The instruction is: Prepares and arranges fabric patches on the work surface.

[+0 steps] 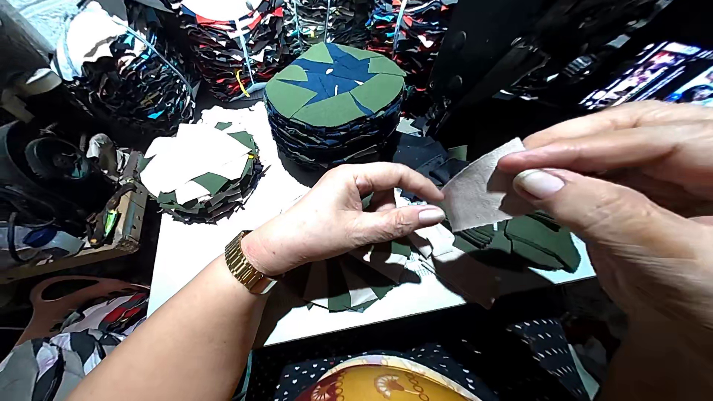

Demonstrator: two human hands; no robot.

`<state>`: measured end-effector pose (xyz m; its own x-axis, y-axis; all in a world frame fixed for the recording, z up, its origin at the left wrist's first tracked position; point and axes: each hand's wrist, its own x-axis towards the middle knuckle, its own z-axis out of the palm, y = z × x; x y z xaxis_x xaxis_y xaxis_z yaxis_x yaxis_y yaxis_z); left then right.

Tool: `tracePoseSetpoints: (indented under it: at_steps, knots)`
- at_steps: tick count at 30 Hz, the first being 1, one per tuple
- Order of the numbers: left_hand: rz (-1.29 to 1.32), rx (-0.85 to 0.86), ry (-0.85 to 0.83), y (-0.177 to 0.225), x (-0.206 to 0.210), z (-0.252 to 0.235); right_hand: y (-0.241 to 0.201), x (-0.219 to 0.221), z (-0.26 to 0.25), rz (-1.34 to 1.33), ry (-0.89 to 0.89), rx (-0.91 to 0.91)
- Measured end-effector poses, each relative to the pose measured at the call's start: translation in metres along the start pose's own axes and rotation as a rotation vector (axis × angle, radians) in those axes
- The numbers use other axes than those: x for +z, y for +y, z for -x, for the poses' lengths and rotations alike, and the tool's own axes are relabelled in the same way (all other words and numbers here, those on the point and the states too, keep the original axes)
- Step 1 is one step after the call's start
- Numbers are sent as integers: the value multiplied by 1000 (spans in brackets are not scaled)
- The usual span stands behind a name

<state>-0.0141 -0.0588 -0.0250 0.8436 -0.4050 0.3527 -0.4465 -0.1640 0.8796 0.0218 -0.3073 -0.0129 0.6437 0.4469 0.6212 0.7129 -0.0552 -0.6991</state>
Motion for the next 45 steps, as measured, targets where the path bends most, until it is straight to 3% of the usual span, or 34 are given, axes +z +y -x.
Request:
tracePoseSetpoints:
  at_steps: [5,10,15,24,30,35,40,45]
  knots:
    - [107,-15,-34,2,-5,0,-1,18,-2,-185,4,1]
    - [46,-113,-105,2,-29,2,7,44,3,-275,165,143]
    - [-219,-272,-188,-10,-39,3,25,68,15,90,126,206]
    - [-748,-454,-201,-5,-28,1,41,75,17,587,-128,23]
    - [-681,-322,-60,-5,-33,4,23,35,15,526,-128,110]
    - [-730,-302,-148,-2,-22,4,24,38,34,566,-195,135]
    - [-783,-327,-216,-1,-21,4,15,14,34,339,-123,151]
    - [-605,-263,-95,-5,-25,3,15,-13,37,44,-116,245]
